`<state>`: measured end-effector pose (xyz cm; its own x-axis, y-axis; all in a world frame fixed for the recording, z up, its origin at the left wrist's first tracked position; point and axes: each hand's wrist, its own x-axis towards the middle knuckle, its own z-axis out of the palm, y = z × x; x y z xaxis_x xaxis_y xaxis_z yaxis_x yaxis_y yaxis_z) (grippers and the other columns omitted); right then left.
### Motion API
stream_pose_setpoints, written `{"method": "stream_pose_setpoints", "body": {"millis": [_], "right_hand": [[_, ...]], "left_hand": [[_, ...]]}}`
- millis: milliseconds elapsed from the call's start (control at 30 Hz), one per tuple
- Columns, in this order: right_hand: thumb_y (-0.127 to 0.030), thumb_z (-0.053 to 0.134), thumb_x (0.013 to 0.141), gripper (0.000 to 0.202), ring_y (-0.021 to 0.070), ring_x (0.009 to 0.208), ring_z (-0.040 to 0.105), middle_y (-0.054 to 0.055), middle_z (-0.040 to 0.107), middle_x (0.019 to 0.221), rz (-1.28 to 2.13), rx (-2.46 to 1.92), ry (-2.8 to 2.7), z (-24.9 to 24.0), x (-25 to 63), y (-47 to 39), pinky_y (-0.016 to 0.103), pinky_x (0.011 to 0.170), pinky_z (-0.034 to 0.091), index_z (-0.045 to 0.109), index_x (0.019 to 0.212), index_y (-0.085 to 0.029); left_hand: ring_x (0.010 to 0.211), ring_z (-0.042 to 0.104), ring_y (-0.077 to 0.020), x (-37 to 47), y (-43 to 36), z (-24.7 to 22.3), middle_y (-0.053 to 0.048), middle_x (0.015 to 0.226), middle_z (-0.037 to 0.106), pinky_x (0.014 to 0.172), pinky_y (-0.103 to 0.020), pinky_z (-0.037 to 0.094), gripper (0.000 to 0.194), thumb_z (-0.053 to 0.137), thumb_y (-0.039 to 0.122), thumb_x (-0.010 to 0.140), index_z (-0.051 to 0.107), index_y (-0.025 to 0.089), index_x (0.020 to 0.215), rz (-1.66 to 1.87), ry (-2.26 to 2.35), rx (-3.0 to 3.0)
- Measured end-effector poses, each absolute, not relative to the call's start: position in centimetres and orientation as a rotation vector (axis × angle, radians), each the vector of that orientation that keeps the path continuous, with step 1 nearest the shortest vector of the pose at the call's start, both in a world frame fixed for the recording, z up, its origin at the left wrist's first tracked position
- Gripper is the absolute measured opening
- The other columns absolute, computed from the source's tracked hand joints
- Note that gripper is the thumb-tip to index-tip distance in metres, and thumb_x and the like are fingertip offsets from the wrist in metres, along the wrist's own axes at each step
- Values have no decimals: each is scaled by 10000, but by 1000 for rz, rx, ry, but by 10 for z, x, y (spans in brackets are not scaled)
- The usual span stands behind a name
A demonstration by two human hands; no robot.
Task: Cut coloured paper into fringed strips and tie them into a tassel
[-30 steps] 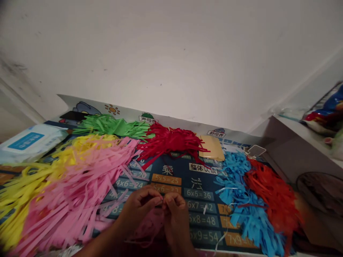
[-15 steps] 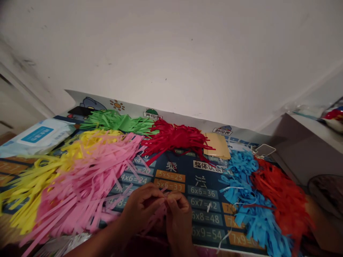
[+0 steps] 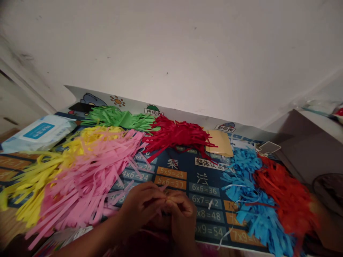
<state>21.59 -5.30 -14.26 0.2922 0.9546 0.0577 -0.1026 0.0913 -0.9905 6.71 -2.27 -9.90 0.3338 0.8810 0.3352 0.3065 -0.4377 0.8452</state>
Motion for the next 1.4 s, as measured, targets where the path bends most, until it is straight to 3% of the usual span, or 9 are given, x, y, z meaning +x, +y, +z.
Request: {"method": "stream_pose_setpoints", "body": {"millis": [200,400,667,933,1200,1400], "right_hand": [[-255,704,728,123,136,619,547,-12,600,659,1334,-1111,-840,-150,219,-59,239,599,460,633,650,-193],[-306,667,794,190,134,642,543,-18,583,677,1134,-1136,-942,-149,217,-62,233,621,464,594,654,-202],[-258,681,736,66,169,684,623,13,673,713,877,-1346,-1124,-140,221,-65,243,648,500,696,688,-216],[-248,682,713,62,183,676,654,21,711,722,960,-1325,-1116,-132,226,-65,247,636,524,743,701,-238],[-249,662,729,128,149,550,580,0,644,591,998,-1263,-1142,-132,230,-65,234,555,486,691,610,-211],[-225,672,711,99,162,599,614,10,667,626,943,-1286,-1059,-132,226,-65,237,580,504,716,622,-224]], "left_hand": [[591,620,-117,65,-20,-101,-11,640,680,580,-189,428,59,714,182,754,743,178,702,1046,935,1700],[753,670,-155,66,-22,-100,-29,784,733,716,-219,469,76,710,170,737,752,194,795,981,980,1676],[644,651,-140,69,-29,-96,-18,690,712,619,-210,459,95,647,182,761,737,196,735,1013,1079,1719],[653,652,-144,72,-31,-96,-22,700,713,611,-208,451,100,628,173,770,724,192,751,1031,1096,1802],[716,638,-161,72,-32,-99,-37,740,694,674,-235,462,108,607,162,792,706,180,753,980,1063,1843],[753,634,-175,70,-30,-95,-49,792,693,688,-250,465,101,609,208,812,705,185,792,908,1098,1823]]}}
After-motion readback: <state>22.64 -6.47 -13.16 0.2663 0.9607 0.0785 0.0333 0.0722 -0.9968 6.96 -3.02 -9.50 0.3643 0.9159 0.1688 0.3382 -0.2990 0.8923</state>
